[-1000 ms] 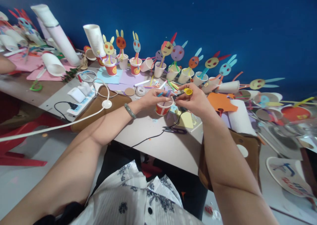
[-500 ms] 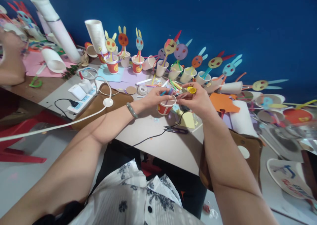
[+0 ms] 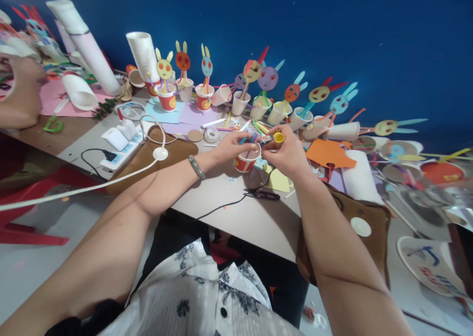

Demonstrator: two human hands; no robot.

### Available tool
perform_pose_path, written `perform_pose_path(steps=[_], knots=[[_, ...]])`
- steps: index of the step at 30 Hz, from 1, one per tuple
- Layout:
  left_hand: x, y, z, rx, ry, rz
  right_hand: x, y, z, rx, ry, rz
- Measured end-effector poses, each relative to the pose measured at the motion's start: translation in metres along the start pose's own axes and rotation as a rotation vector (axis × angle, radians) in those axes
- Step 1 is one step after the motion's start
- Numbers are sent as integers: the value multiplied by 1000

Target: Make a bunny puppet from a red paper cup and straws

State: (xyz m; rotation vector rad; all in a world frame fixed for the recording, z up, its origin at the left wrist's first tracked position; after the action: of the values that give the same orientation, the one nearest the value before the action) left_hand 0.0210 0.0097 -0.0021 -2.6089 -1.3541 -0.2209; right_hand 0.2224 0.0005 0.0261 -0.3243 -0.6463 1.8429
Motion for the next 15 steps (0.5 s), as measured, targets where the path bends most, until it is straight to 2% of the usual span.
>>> perform_pose_path(steps=[3, 8, 15], knots=[[-2, 3, -2, -78, -21, 9, -1, -1, 3, -38, 16, 6], [-1, 3, 1, -145, -53, 16, 0, -16, 1, -24, -6, 24], [7, -2, 18, -105, -10, -1, -7, -22, 18, 138, -172, -112]])
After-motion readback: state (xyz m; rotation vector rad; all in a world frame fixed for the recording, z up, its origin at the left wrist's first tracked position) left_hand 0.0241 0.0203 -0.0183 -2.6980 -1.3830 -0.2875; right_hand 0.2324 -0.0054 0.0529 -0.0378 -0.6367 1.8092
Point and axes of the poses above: each hand's wrist, its own x-axis towards the middle knuckle, its own y-axis out of the palm, z = x × y, the point moved 1 cm from there along x, towards the middle knuckle, and after that the axes turned 13 degrees about z, right-handed, at the moved point
